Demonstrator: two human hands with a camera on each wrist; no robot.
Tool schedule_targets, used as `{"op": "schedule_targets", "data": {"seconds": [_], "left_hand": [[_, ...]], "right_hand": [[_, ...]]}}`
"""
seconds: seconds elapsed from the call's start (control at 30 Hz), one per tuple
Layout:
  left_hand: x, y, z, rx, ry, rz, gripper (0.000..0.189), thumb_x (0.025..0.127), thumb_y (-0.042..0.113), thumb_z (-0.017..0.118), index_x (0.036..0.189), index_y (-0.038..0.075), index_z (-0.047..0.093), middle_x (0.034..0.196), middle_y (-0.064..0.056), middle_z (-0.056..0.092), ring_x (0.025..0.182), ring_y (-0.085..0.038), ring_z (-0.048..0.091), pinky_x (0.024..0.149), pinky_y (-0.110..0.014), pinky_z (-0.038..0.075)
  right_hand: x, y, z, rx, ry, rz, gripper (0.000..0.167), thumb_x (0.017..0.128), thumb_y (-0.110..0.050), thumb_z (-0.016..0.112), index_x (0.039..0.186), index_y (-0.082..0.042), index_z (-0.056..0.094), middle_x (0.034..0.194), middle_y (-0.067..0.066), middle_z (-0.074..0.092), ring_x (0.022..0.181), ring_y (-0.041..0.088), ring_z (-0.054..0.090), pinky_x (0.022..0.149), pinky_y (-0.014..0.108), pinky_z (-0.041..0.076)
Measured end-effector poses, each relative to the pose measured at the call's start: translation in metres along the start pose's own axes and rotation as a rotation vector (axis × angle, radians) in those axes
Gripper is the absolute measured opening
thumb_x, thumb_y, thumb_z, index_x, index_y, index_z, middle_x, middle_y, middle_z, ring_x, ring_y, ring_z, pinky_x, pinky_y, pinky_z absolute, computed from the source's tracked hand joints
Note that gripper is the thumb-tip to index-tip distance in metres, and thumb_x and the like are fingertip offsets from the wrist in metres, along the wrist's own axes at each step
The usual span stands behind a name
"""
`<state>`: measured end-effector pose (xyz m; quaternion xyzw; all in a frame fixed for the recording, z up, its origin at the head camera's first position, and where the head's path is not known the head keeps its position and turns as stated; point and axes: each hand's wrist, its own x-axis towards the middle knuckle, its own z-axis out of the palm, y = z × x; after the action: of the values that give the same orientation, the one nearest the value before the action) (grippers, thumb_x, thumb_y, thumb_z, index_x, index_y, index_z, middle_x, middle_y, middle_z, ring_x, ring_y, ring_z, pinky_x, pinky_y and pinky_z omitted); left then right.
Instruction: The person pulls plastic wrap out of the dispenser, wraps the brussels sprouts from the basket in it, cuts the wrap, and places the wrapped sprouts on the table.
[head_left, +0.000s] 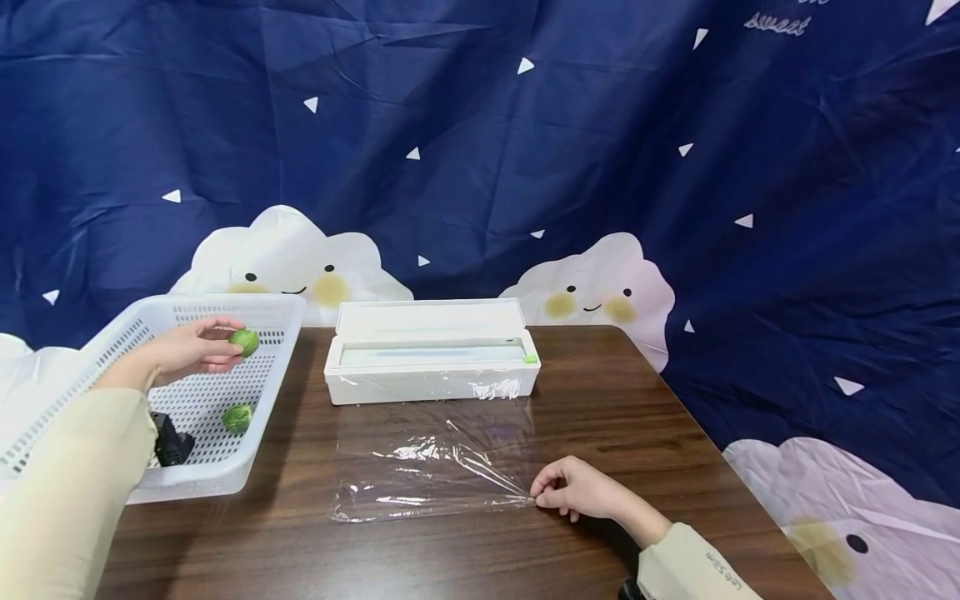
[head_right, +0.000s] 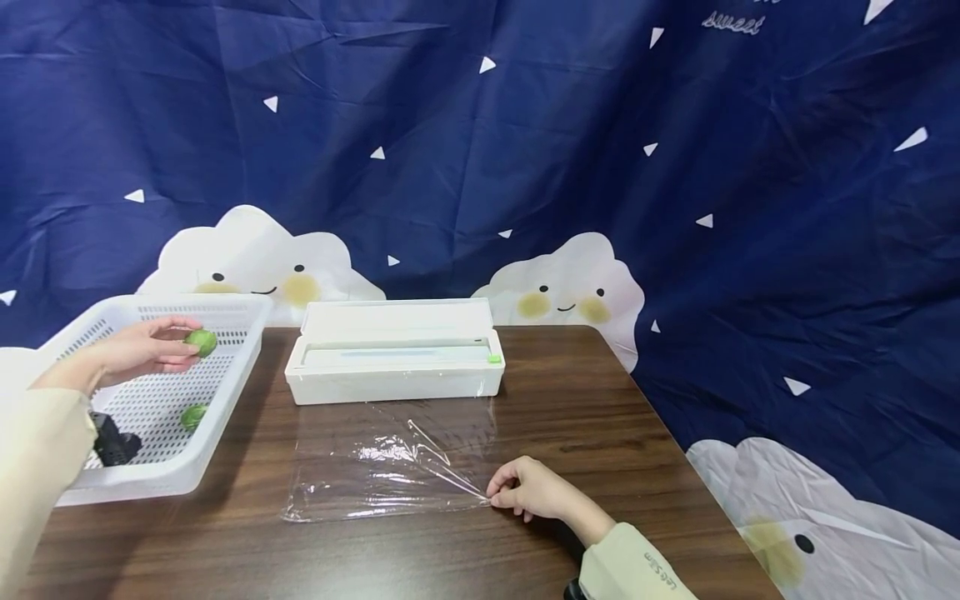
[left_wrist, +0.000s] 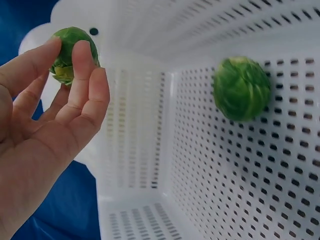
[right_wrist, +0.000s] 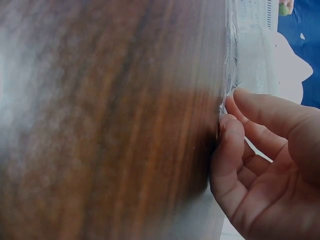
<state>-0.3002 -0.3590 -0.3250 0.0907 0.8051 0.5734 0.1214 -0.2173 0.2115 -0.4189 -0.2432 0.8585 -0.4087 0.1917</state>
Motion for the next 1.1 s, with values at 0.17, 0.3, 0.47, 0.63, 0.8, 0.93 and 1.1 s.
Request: {"op": "schedule_targets", "data": {"seconds": [0.17, 0.3, 0.47, 0.63, 0.8, 0.93, 1.1], "left_hand": [[0.003, 0.017, 0.008, -0.027, -0.004, 0.016, 0.052, 0.092, 0.006, 0.055, 0.13, -0.007, 0.022, 0.113, -0.009, 0.045, 0.089, -0.013, 0.061, 0.084, -0.034, 0.048], [0.006, 0.03, 0.017, -0.026, -0.006, 0.059, 0.049, 0.092, 0.006, 0.055, 0.129, -0.005, 0.024, 0.116, -0.015, 0.042, 0.091, -0.014, 0.06, 0.083, -0.033, 0.048], [0.011, 0.045, 0.031, -0.061, -0.008, 0.086, 0.045, 0.091, 0.006, 0.056, 0.127, 0.0, 0.029, 0.123, -0.02, 0.035, 0.093, -0.018, 0.059, 0.084, -0.032, 0.047], [0.015, 0.058, 0.046, -0.073, -0.017, 0.117, 0.043, 0.091, 0.006, 0.056, 0.127, 0.001, 0.031, 0.123, -0.021, 0.036, 0.093, -0.02, 0.059, 0.085, -0.035, 0.047], [0.019, 0.07, 0.064, -0.104, -0.041, 0.147, 0.04, 0.091, 0.005, 0.057, 0.125, 0.003, 0.035, 0.124, -0.022, 0.037, 0.089, -0.016, 0.06, 0.082, -0.03, 0.048], [0.023, 0.077, 0.081, -0.171, -0.071, 0.16, 0.034, 0.09, -0.001, 0.054, 0.12, 0.006, 0.038, 0.121, -0.02, 0.039, 0.088, -0.016, 0.061, 0.083, -0.031, 0.048], [0.028, 0.083, 0.104, -0.198, -0.12, 0.163, 0.034, 0.089, -0.005, 0.054, 0.119, 0.004, 0.04, 0.12, -0.018, 0.042, 0.086, -0.017, 0.061, 0.084, -0.035, 0.048]], "right_hand": [[-0.002, 0.0, 0.001, -0.001, -0.001, 0.0, 0.004, 0.083, -0.006, 0.065, 0.084, -0.002, 0.065, 0.062, -0.002, 0.05, 0.05, 0.011, 0.046, 0.039, 0.02, 0.04], [-0.001, 0.0, 0.0, -0.002, -0.001, 0.006, 0.004, 0.083, -0.006, 0.065, 0.084, -0.003, 0.065, 0.062, -0.003, 0.048, 0.051, 0.011, 0.046, 0.04, 0.02, 0.04], [-0.001, 0.001, 0.0, 0.001, -0.003, 0.007, 0.004, 0.083, -0.007, 0.066, 0.084, -0.003, 0.065, 0.062, -0.004, 0.047, 0.051, 0.011, 0.046, 0.04, 0.02, 0.04], [-0.001, 0.001, 0.001, -0.007, -0.006, 0.002, 0.004, 0.083, -0.007, 0.066, 0.084, -0.003, 0.065, 0.062, -0.003, 0.047, 0.051, 0.011, 0.046, 0.039, 0.02, 0.04], [0.0, 0.001, 0.001, -0.01, -0.007, 0.002, 0.004, 0.083, -0.008, 0.066, 0.084, -0.003, 0.066, 0.063, -0.003, 0.048, 0.051, 0.011, 0.046, 0.04, 0.02, 0.04], [0.0, 0.001, 0.0, -0.013, -0.003, 0.003, 0.004, 0.083, -0.008, 0.066, 0.084, -0.004, 0.066, 0.063, -0.003, 0.049, 0.051, 0.011, 0.046, 0.04, 0.021, 0.04], [0.0, 0.0, 0.0, -0.015, -0.004, 0.005, 0.004, 0.083, -0.007, 0.065, 0.084, -0.004, 0.066, 0.064, -0.002, 0.049, 0.051, 0.011, 0.046, 0.04, 0.021, 0.04]]}}
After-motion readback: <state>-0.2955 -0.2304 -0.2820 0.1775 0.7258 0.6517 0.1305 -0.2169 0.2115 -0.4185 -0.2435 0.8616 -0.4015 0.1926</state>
